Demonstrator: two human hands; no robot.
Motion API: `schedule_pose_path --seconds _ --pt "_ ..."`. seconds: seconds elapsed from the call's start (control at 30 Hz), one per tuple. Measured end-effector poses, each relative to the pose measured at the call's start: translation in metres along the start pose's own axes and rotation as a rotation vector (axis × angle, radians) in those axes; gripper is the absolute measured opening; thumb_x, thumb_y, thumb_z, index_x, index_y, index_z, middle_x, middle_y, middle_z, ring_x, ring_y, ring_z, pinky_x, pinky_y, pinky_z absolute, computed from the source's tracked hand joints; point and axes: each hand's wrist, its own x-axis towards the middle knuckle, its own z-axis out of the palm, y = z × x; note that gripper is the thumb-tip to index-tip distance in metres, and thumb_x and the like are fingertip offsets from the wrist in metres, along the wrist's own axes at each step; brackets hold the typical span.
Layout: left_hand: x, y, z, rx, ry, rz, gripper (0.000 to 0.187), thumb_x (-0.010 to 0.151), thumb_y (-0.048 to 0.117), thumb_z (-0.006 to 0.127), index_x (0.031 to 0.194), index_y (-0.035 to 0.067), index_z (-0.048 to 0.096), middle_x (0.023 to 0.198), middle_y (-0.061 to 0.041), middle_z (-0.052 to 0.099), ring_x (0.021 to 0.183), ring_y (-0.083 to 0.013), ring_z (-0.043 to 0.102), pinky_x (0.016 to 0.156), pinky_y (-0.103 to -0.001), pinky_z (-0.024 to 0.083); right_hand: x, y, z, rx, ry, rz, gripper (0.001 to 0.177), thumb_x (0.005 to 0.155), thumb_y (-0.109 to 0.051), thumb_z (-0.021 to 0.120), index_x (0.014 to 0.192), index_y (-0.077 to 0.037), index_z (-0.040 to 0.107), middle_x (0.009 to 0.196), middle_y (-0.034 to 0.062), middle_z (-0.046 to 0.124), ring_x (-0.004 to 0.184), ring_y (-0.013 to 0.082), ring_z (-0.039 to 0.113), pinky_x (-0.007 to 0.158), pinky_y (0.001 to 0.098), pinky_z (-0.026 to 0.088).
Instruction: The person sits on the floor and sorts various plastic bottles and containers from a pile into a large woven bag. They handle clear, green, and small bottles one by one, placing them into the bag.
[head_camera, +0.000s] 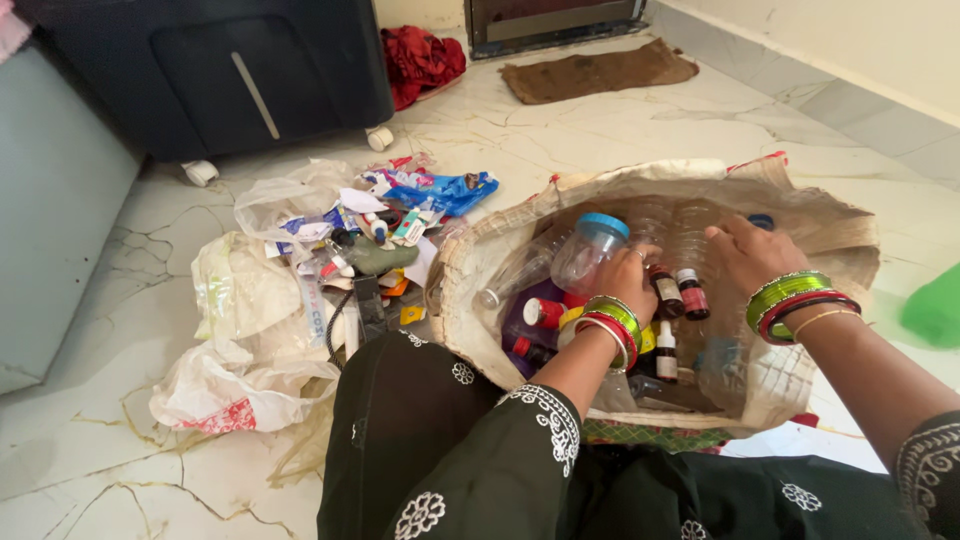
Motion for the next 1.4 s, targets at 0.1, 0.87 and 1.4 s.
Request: schedule_pose_path --seconds 0.1,0.87,1.4 --pt "0.007 0.018 -0.003 -0.019 -0.028 -0.005 0.046 0.078 -0.003 0.065 0.121 0.013 0.068 0.117 -0.017 0.067 0.113 -0.0384 0.063 0.098 -0.046 0.05 -0.004 -0.003 -0.014 0.032 0.067 -0.034 0.048 0.105 -0.047 0.047 0.126 -0.008 0.065 0.112 0.0272 0.072 0.109 0.0494 0.064 0.095 0.0557 0.049" --pt "0.092 0.238 0.142 -0.115 -0.114 0.078 0.046 0.088 0.015 0.061 0.134 0.015 0.058 0.133 -0.014 0.062 0.119 -0.0375 0.06 0.099 -0.049 0.052 -0.032 0.151 -0.127 -0.246 0.613 -0.145 0.038 0.105 -0.042 0.062 0.132 -0.016 0.065 0.147 0.0172 0.055 0.148 0.0429 0.035 0.114 0.0667 0.014" --pt "0.04 0.254 0.254 0.034 -0.549 -0.133 0.058 0.09 0.02 0.064 0.145 0.013 0.045 0.144 -0.018 0.05 0.131 -0.0383 0.053 0.106 -0.052 0.048 -0.079 0.292 -0.076 -0.262 0.36 0.223 0.046 0.101 -0.051 0.055 0.135 -0.022 0.064 0.151 0.0184 0.05 0.15 0.0398 0.029 0.112 0.0754 0.003"
